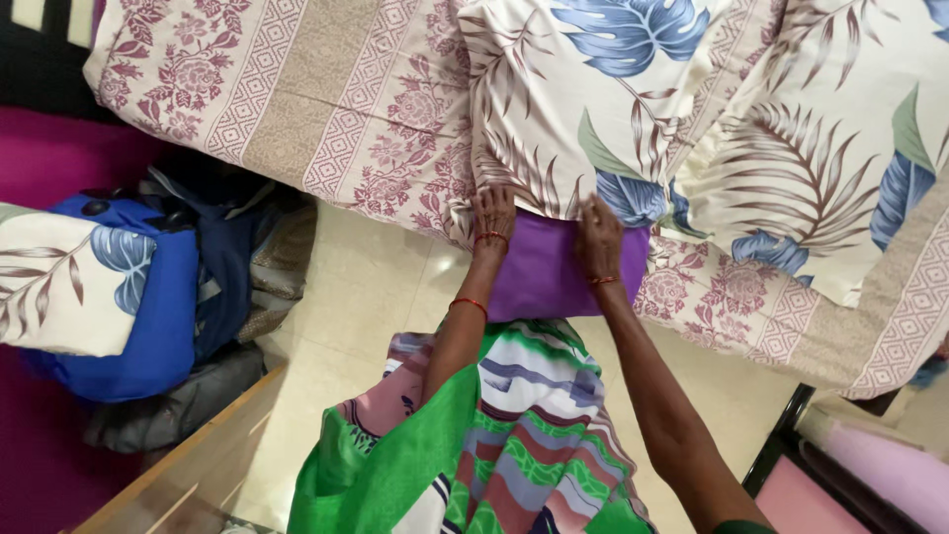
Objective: The person inserts a purple pillow into a leaf-patterned pillowcase on a bed. They repeatedly adjust the pillowcase, tuck the pillow inside, and smooth the fabric. The person then places the finished pillow on the bed next to another pillow.
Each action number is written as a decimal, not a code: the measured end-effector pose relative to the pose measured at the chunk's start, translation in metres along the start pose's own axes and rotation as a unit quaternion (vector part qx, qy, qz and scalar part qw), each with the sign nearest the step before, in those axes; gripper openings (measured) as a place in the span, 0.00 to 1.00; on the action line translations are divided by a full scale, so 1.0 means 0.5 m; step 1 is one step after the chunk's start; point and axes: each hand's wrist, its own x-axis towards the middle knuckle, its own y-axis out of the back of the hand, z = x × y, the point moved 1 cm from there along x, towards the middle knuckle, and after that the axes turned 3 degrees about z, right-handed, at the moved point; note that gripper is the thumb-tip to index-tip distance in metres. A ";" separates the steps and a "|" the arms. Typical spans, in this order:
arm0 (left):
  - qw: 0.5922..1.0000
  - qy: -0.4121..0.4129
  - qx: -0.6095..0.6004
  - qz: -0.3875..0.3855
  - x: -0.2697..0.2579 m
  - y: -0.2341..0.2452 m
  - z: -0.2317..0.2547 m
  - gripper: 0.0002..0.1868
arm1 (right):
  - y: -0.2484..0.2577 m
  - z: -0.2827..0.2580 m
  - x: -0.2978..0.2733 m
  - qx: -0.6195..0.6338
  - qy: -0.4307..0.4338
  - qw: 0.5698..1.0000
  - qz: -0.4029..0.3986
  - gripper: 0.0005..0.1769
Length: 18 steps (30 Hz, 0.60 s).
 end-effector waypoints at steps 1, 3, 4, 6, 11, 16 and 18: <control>0.999 0.016 -0.007 -0.035 0.002 -0.023 -0.015 0.20 | -0.017 -0.030 0.009 0.017 0.029 0.999 -0.010 0.23; 0.998 0.038 -0.013 -0.043 0.000 -0.039 -0.047 0.22 | -0.052 -0.093 0.025 0.031 0.054 0.997 -0.038 0.18; 0.999 0.045 -0.010 -0.017 -0.014 -0.046 -0.061 0.23 | -0.059 -0.109 0.031 0.028 0.050 0.997 -0.056 0.16; 0.984 -0.047 -0.006 0.170 -0.082 -0.060 -0.082 0.27 | -0.058 -0.114 0.041 0.045 0.020 0.995 -0.090 0.14; 0.971 -0.039 -0.110 -0.210 -0.129 -0.056 -0.082 0.17 | -0.013 -0.110 0.017 0.111 0.010 0.991 -0.079 0.11; 0.972 0.074 -0.223 -0.011 -0.095 -0.001 -0.077 0.25 | 0.018 0.012 0.026 0.056 -0.128 0.990 0.034 0.14; 0.957 0.096 -0.272 0.043 -0.078 0.012 -0.066 0.25 | 0.028 0.078 0.036 0.025 -0.242 0.967 0.082 0.24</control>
